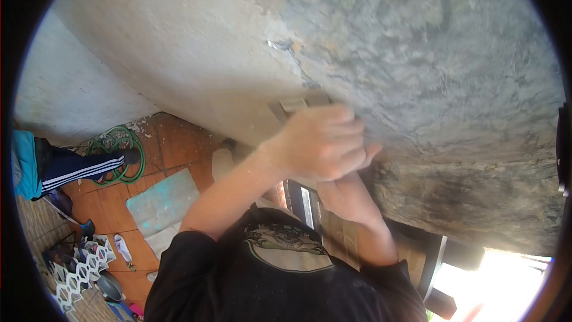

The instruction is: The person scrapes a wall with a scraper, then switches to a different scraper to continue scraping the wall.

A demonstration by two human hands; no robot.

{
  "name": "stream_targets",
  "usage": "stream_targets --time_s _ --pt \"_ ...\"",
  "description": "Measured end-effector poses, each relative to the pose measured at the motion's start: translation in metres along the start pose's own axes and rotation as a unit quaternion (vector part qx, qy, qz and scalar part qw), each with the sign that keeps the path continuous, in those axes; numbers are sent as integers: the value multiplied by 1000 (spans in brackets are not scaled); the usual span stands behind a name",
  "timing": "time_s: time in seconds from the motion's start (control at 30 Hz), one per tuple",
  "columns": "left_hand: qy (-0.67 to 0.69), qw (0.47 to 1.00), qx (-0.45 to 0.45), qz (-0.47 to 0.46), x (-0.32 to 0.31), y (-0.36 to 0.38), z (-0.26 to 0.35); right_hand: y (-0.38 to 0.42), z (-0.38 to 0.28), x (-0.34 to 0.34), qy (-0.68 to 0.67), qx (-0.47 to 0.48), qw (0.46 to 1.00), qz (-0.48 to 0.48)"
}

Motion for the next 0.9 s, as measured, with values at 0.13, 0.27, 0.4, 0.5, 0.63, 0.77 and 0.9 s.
stream_targets --time_s 0.13,0.27,0.4,0.5,0.63,0.77,0.9 --pt "-41 999 -20 17 3 3 -5 -15 -3 2 8 -50 998 -43" --pt "-4 1000 -4 15 -3 8 -1 -2 0 -7 -75 -30 996 37" --pt "-39 999 -25 2 3 3 -3 -6 7 -5 -5 -3 1000 27" --pt "-31 999 -5 -19 13 -2 -3 -10 -1 -7 -74 -38 997 -9" --pt "-15 999 -2 -28 0 9 3 -4 17 -13 -45 8 999 8" --pt "-13 1000 2 -23 5 12 2 -5 -3 -11 -113 -52 991 -42" --pt "-9 999 -25 29 -4 10 -2 2 11 -7 -204 -153 965 -60"
Point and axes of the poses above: each hand's wrist, its own y-axis away from the middle knuckle, its own x-axis out of the back of the hand, z = x × y, the point moved 3 cm from there along -y, towards the middle knuckle, and after that the axes turned 4 degrees about -z, right-handed, at the moved point
